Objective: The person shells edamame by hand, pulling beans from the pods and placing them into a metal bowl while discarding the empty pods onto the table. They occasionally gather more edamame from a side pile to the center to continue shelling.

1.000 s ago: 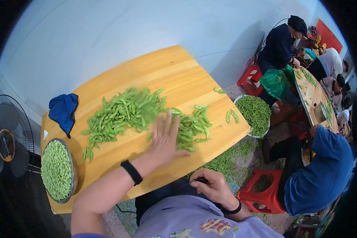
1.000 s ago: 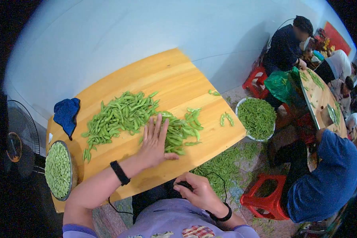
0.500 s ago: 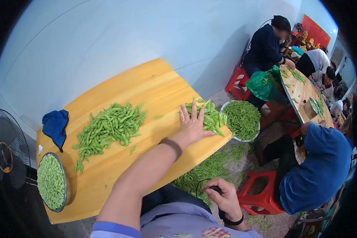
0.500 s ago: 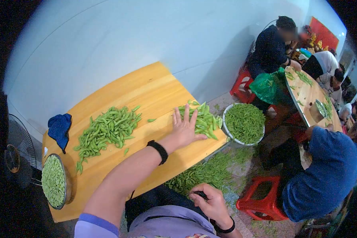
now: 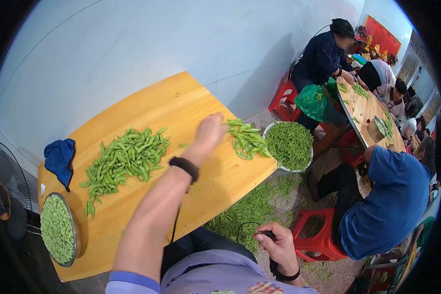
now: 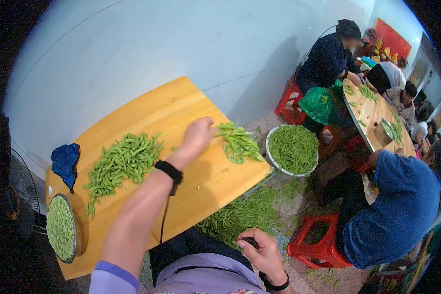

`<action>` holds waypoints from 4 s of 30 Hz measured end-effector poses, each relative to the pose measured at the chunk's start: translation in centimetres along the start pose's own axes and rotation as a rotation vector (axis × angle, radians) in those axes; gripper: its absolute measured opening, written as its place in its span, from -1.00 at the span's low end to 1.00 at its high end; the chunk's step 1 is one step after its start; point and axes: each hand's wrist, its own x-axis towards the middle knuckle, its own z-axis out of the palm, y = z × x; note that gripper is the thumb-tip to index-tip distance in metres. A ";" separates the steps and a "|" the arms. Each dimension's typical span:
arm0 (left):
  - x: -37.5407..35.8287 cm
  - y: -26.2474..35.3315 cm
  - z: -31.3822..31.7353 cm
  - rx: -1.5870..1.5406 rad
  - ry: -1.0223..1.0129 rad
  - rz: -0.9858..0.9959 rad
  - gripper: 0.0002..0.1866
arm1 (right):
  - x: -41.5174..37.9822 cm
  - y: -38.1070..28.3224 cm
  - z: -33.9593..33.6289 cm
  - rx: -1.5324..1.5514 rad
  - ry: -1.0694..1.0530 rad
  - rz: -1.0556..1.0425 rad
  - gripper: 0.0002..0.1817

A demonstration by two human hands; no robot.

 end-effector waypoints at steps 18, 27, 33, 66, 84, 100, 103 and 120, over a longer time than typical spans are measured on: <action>-12.5 -2.1 -8.6 -1.113 -0.357 -0.472 -0.92 | 8.2 -3.4 5.6 -0.167 -0.167 -0.240 -0.81; -18.5 -0.6 -9.2 -1.520 -0.097 -0.533 -0.92 | 10.3 -4.1 9.3 -0.281 -0.243 -0.383 -0.79; -18.9 -0.7 -9.3 -1.615 -0.068 -0.477 -0.90 | 10.4 -4.3 9.9 -0.315 -0.253 -0.410 -0.78; -21.0 -2.2 -8.8 -1.909 -0.253 -0.273 -0.88 | 10.0 -3.9 10.0 0.557 -0.581 0.309 -0.88; -21.7 -2.1 -12.8 -1.078 -0.362 -0.130 -0.89 | 9.6 -5.3 9.7 0.394 -0.578 0.328 -0.88; -22.0 -19.2 -22.9 0.016 0.634 -0.605 -0.81 | 17.2 -10.0 7.2 -0.663 -0.199 -0.077 -0.80; -23.0 -24.7 -23.3 0.233 0.623 -0.833 -0.74 | 21.3 -11.3 11.1 -0.390 -0.384 -0.236 -0.78; -18.5 -21.7 -16.9 0.138 0.307 -0.928 -0.38 | 32.0 -0.9 29.5 -0.292 -0.434 -0.115 -0.68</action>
